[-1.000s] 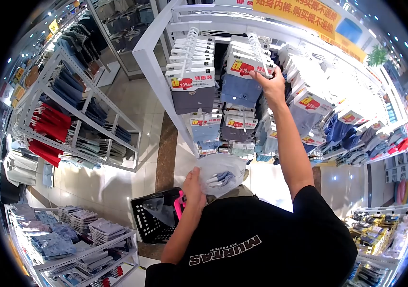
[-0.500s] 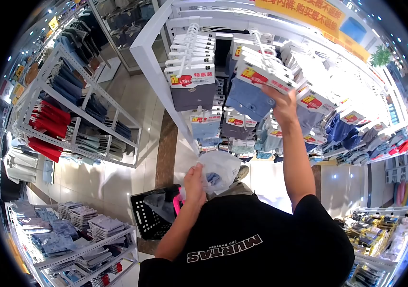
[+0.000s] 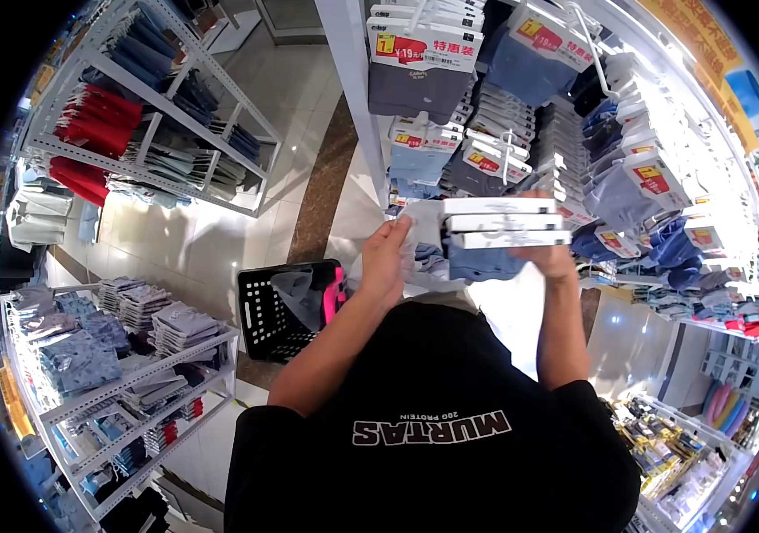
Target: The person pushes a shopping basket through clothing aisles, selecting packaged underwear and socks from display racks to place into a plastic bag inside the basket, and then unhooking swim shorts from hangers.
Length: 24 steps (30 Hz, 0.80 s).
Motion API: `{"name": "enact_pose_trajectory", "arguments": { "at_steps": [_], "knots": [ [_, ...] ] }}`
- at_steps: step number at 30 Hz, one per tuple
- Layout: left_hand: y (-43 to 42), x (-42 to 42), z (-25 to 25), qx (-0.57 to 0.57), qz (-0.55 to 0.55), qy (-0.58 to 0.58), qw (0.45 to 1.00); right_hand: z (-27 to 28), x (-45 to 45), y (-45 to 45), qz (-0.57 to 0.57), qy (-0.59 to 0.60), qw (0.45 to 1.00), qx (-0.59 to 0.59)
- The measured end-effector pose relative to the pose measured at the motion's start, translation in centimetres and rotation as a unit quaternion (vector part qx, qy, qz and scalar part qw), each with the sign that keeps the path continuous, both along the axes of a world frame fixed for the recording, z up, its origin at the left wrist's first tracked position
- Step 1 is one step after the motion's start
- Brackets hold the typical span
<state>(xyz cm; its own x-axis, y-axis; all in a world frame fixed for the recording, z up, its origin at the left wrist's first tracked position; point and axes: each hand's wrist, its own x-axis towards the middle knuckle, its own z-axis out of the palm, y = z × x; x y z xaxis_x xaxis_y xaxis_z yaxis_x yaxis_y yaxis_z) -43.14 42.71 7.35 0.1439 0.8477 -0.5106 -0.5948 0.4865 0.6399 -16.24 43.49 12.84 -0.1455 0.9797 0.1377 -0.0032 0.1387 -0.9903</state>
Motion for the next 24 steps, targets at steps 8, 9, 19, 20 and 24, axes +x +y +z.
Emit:
{"name": "enact_pose_trajectory", "arguments": {
  "at_steps": [8,9,19,20,24],
  "knots": [
    [0.3,0.8,2.1,0.006,0.050,-0.049,0.998,-8.4,-3.2,-1.3,0.046,-0.010,0.987,-0.152],
    [0.2,0.8,2.4,0.001,0.061,-0.043,0.997,-8.5,-3.4,-1.3,0.059,-0.032,0.984,-0.166],
    [-2.5,0.8,-0.3,0.216,-0.025,0.338,0.916,-9.4,-6.8,-2.9,0.044,-0.207,0.972,-0.099],
    [-2.7,1.1,-0.5,0.229,-0.038,0.322,0.918,-9.6,-7.3,-3.3,0.029,-0.234,0.968,-0.089],
    [-4.5,3.3,-0.3,0.254,-0.118,0.325,0.904,-15.8,-9.1,-3.5,0.140,-0.464,0.874,-0.037]
  ]
}}
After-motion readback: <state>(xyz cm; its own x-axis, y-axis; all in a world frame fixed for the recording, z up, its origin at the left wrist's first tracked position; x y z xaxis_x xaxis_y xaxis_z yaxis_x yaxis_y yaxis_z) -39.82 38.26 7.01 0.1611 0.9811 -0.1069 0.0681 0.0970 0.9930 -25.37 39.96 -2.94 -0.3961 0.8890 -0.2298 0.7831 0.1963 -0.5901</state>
